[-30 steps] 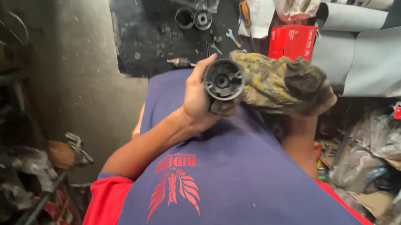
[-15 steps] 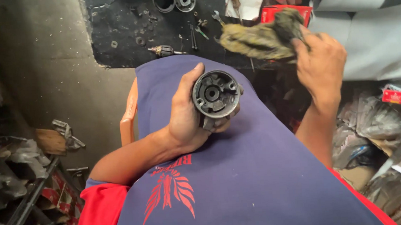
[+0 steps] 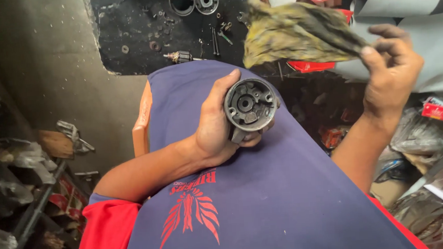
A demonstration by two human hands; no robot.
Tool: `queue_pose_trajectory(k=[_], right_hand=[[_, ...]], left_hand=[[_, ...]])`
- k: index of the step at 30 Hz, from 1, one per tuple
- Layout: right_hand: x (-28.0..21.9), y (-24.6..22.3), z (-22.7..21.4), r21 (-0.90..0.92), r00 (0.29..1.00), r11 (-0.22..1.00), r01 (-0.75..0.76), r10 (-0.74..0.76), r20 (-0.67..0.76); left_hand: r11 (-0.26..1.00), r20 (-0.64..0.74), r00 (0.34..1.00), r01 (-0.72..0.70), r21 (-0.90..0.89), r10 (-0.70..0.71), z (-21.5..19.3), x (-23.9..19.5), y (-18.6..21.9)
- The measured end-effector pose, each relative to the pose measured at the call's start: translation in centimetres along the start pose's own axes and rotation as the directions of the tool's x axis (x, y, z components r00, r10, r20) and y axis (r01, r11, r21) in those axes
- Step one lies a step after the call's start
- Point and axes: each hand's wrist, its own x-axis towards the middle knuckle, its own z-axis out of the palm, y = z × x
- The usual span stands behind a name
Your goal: The person sits at a workbench holding a cylindrical metal component, likely a starter motor, and wipes it thoroughly with a rag, turning it to clean different sides. They then use a small pointed tool to scrape inside the component's openings and continue wiping it with the rag.
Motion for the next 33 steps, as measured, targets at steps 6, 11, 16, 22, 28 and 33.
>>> queue_pose_trajectory(k=[6, 11, 16, 22, 28, 33], right_hand=[[-0.1, -2.4, 0.4, 0.51, 0.967, 0.829, 0.23, -0.254, -0.024], [-0.8, -9.2, 4.8, 0.752, 0.937, 0.618, 0.23, -0.348, -0.001], [-3.7, -12.2, 6.1, -0.08, 0.764, 0.803, 0.59, -0.524, 0.376], [-3.6, -15.4, 11.1, -0.364, 0.519, 0.414, 0.834, -0.369, 0.771], [-4.2, -12.8, 14.4, -0.513, 0.541, 0.18, 0.839, -0.369, 0.756], [-3.3, -11.5, 15.1, -0.474, 0.502, 0.174, 0.863, -0.403, 0.765]], left_hand=[[0.998, -0.015, 0.999, -0.048, 0.033, 0.049, -0.3, 0.4, 1.0], [0.988, -0.038, 0.997, -0.059, 0.142, 0.065, -0.4, 0.5, 1.2], [0.943, -0.093, 0.984, -0.117, 0.31, 0.153, -1.4, 0.7, 0.6], [0.562, 0.02, 0.863, -0.347, 0.751, 0.505, -3.1, 1.6, 0.3], [0.143, 0.1, 0.71, -0.275, 0.951, 0.697, -3.7, 1.7, 2.0], [0.031, 0.139, 0.696, -0.226, 0.974, 0.705, -4.7, 0.9, 3.0]])
